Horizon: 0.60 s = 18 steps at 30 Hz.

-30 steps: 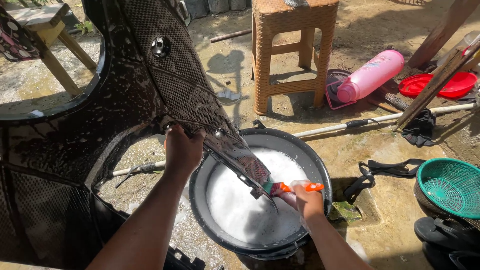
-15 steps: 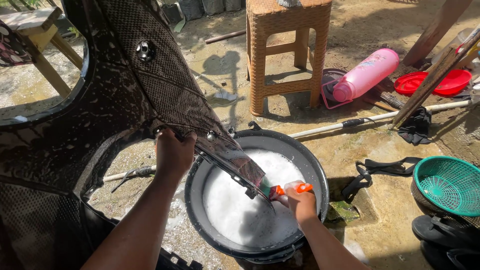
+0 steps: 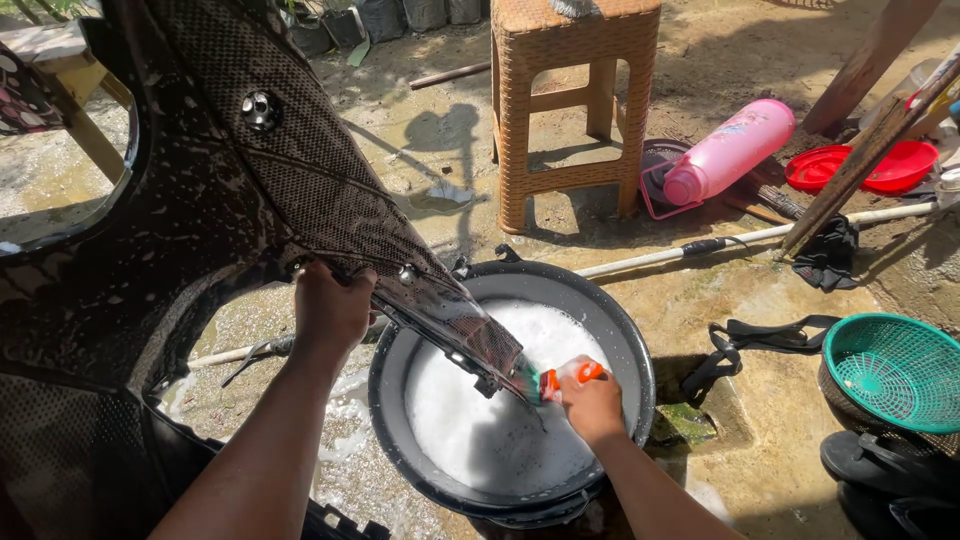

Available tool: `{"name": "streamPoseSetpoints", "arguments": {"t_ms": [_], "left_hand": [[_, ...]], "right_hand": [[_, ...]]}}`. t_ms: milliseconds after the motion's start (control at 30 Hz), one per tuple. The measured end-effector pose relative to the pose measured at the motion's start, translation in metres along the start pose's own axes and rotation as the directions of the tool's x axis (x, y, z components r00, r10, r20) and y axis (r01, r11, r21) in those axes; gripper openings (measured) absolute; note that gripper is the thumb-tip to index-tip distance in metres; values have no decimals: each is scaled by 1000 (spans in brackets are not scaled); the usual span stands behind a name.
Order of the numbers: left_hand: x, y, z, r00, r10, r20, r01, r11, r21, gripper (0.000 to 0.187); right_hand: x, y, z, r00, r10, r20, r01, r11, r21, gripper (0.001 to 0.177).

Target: The person is cleaning a black textured plastic part of a motorcycle using a brush and soapy water.

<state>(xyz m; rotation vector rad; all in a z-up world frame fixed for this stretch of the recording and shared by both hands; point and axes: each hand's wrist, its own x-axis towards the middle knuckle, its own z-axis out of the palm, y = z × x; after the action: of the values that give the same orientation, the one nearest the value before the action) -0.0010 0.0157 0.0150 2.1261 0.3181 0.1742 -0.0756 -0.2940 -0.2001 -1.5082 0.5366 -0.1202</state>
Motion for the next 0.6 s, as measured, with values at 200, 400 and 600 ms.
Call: {"name": "streamPoseSetpoints", "arguments": {"t_ms": [200, 400, 600], "left_hand": [[0, -18, -20, 997, -13, -72, 19, 996, 86, 34], [4, -21, -31, 998, -9, -69, 17, 994, 110, 30], [1, -16, -50, 995, -70, -68, 75, 994, 80, 31]], "right_hand": [[-6, 14, 5, 997, -18, 77, -1, 972, 236, 20], [2, 42, 12, 978, 202, 51, -196, 975, -109, 45], [-8, 26, 17, 998, -27, -52, -3, 865, -501, 36]]}}
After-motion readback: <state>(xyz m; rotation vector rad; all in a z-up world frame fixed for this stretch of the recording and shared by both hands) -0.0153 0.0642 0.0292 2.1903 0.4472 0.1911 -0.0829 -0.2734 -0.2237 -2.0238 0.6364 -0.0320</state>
